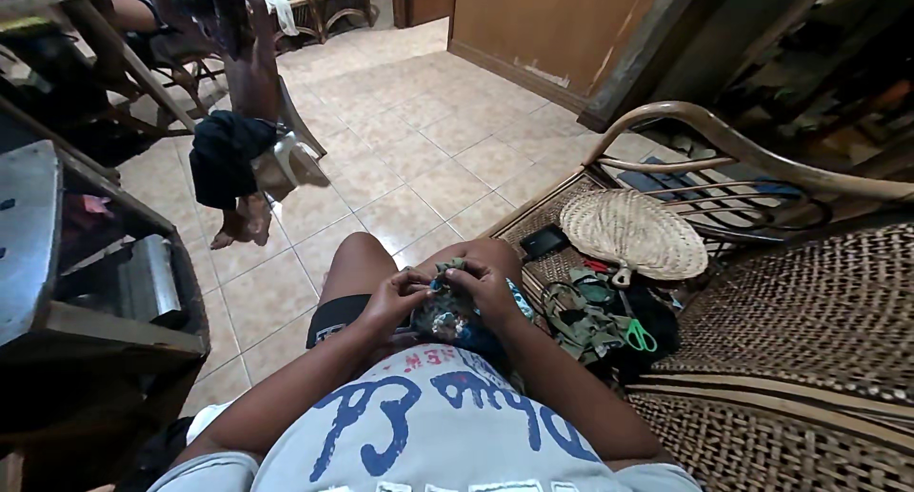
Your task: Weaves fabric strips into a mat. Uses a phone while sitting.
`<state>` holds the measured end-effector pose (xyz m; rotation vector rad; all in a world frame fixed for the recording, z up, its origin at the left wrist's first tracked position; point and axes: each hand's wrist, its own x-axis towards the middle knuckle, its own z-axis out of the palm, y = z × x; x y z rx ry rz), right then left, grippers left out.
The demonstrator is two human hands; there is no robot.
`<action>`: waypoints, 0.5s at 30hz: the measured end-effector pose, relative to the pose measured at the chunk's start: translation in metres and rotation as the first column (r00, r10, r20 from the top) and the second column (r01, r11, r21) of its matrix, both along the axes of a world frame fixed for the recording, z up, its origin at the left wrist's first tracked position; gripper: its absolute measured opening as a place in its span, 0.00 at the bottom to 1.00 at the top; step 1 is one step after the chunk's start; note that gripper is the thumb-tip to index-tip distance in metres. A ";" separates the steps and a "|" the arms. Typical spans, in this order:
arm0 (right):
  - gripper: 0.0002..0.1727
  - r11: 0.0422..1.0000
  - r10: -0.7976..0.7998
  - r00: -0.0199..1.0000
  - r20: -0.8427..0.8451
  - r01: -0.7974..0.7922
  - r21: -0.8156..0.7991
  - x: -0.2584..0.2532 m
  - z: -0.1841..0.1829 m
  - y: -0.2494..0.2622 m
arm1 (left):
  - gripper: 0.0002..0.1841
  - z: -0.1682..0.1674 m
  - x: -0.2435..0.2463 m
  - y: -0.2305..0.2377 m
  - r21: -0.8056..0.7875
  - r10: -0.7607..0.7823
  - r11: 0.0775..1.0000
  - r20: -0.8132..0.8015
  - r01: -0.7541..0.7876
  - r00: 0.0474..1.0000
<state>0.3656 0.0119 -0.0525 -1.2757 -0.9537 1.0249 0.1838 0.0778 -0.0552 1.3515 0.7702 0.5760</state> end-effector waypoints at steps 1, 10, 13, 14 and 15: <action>0.04 1.000 0.002 1.000 0.002 -0.002 -0.005 0.001 0.001 -0.001 | 0.12 0.000 -0.001 0.000 -0.033 -0.006 0.999 0.004 0.006 1.000; 0.04 0.999 0.042 0.999 0.023 -0.042 0.012 0.004 -0.003 0.000 | 0.15 0.001 0.006 0.002 0.112 -0.028 0.993 0.055 0.021 0.998; 0.05 0.999 0.035 0.999 0.039 -0.035 0.011 0.004 -0.004 0.001 | 0.12 -0.004 0.013 0.007 0.174 0.017 0.984 0.075 -0.030 0.997; 0.06 1.000 0.002 1.000 0.031 -0.002 0.010 0.003 -0.002 0.000 | 0.10 -0.004 0.014 0.008 0.163 0.028 0.986 0.077 -0.040 0.997; 0.06 0.999 -0.035 0.999 0.017 0.035 0.012 0.002 -0.001 -0.001 | 0.09 -0.003 0.015 0.008 0.141 0.034 0.989 0.076 -0.045 0.997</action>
